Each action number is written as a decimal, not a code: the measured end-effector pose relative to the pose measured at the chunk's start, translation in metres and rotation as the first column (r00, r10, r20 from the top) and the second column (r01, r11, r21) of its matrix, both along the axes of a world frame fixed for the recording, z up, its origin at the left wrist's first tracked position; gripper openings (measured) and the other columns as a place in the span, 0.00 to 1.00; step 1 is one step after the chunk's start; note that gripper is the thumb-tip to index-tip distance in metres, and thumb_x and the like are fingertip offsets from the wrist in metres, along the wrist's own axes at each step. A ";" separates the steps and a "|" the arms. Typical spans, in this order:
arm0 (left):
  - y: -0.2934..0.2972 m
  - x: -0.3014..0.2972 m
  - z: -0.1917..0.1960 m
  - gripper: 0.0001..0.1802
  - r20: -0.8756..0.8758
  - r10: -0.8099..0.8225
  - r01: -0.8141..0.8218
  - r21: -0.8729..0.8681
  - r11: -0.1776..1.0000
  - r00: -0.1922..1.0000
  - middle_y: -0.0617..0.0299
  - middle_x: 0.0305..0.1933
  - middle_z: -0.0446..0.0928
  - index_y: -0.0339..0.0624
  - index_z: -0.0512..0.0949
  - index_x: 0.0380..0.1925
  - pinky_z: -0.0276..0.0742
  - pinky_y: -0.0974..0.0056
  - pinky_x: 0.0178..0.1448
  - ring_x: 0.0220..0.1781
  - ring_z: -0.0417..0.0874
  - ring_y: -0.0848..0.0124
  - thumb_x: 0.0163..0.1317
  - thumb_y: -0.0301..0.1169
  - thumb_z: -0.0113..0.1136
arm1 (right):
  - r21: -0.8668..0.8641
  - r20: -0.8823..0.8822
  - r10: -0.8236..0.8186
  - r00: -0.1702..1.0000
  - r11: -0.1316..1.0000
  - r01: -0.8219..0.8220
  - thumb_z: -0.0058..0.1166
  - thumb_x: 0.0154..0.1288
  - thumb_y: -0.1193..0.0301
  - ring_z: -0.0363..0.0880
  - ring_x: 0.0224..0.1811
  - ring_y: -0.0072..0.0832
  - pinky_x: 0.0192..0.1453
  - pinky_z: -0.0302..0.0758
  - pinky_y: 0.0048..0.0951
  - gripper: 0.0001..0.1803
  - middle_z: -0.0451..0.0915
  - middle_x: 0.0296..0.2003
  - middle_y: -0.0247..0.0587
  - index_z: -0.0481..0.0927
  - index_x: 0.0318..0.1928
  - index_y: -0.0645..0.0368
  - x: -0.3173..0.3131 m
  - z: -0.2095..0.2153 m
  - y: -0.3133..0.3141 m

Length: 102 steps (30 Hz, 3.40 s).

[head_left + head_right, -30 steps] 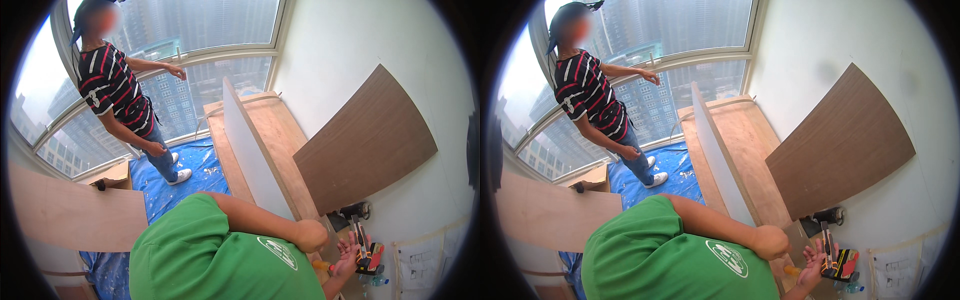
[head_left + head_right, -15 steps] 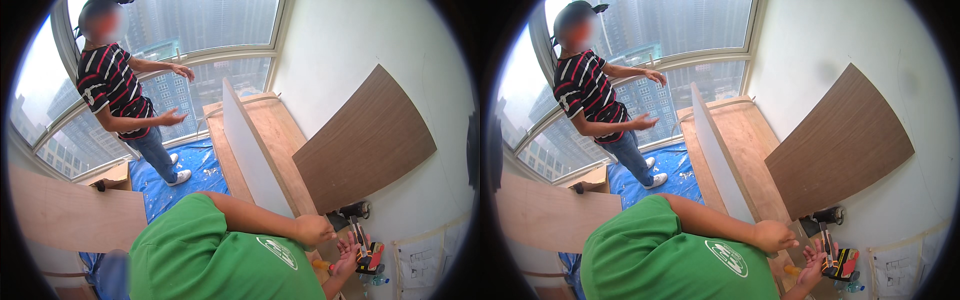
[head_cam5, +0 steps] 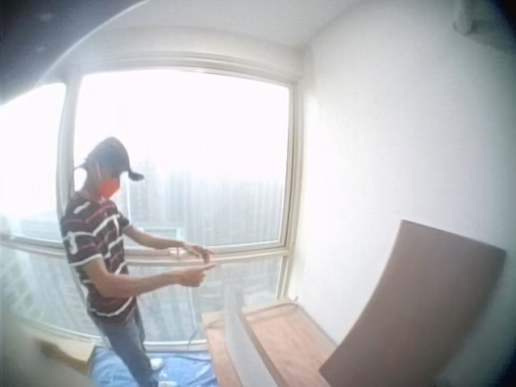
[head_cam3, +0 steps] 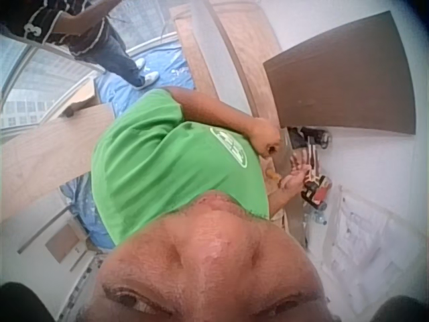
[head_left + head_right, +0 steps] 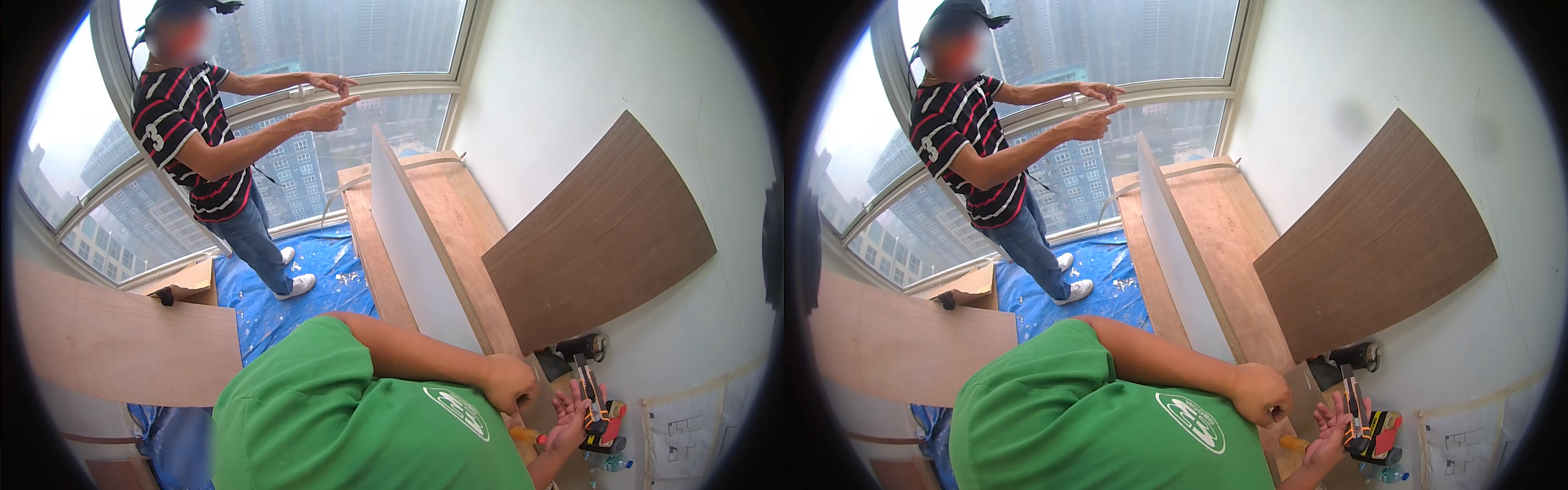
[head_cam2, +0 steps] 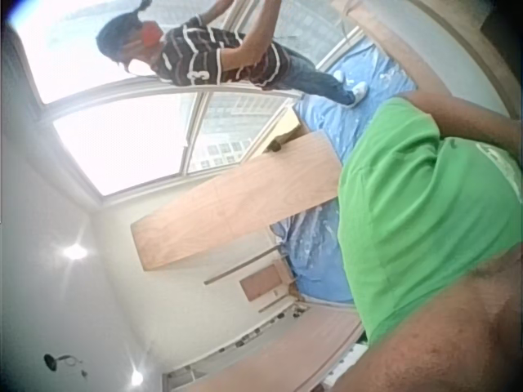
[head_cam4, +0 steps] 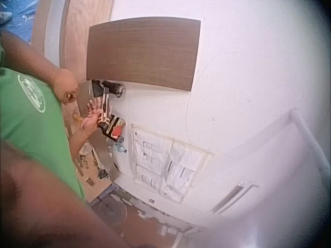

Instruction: The person assembles a wooden cabinet by positioning panels, applying adhesive, and using a hammer to secure joints. They handle multiple boards and tools, aligning pieces and tapping them into place while another person assists nearby.

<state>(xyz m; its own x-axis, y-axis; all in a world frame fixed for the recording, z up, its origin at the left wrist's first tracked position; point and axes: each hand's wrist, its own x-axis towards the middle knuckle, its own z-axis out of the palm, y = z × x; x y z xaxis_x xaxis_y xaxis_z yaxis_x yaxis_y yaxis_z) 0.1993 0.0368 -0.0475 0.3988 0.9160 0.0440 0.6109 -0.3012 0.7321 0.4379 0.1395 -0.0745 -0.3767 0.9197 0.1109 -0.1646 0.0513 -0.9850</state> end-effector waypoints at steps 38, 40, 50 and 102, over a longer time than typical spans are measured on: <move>0.000 0.012 0.008 0.26 0.034 0.196 -0.197 0.025 0.980 0.980 0.50 0.34 0.81 0.41 0.78 0.26 0.78 0.45 0.43 0.41 0.84 0.46 0.68 0.54 0.61 | -0.039 -0.042 -0.034 0.999 0.999 0.033 0.47 0.83 0.53 0.85 0.44 0.31 0.50 0.81 0.31 0.34 0.81 0.60 0.54 0.54 0.80 0.46 0.000 0.004 -0.005; -0.001 0.011 0.011 0.27 0.027 0.186 -0.187 0.029 0.982 0.982 0.51 0.33 0.81 0.41 0.77 0.25 0.77 0.45 0.42 0.40 0.84 0.46 0.67 0.55 0.62 | -0.043 -0.024 -0.001 1.000 0.999 0.000 0.46 0.83 0.53 0.84 0.47 0.33 0.52 0.80 0.32 0.36 0.79 0.61 0.55 0.50 0.81 0.46 0.001 0.005 -0.003; 0.002 0.005 0.009 0.24 0.014 0.135 -0.135 0.080 0.988 0.991 0.52 0.33 0.81 0.42 0.78 0.26 0.77 0.45 0.41 0.38 0.84 0.46 0.64 0.53 0.64 | -0.046 0.003 0.002 1.000 0.999 -0.002 0.48 0.82 0.52 0.84 0.48 0.34 0.53 0.80 0.32 0.38 0.79 0.62 0.54 0.48 0.82 0.46 0.001 0.005 0.001; 0.000 0.003 0.007 0.21 -0.032 0.113 -0.109 0.104 0.989 0.993 0.54 0.33 0.83 0.43 0.80 0.27 0.79 0.46 0.41 0.39 0.85 0.48 0.62 0.51 0.65 | -0.054 0.019 0.004 1.000 0.999 -0.003 0.49 0.82 0.54 0.85 0.47 0.33 0.51 0.80 0.32 0.37 0.80 0.61 0.55 0.49 0.81 0.47 -0.005 0.008 -0.003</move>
<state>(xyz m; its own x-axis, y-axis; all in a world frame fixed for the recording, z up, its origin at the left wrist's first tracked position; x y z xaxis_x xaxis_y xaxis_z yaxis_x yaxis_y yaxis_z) 0.2027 0.0368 -0.0409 0.2977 0.9463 0.1258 0.6718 -0.3013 0.6767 0.4328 0.1369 -0.0669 -0.3812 0.9229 0.0539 -0.1454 -0.0022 -0.9894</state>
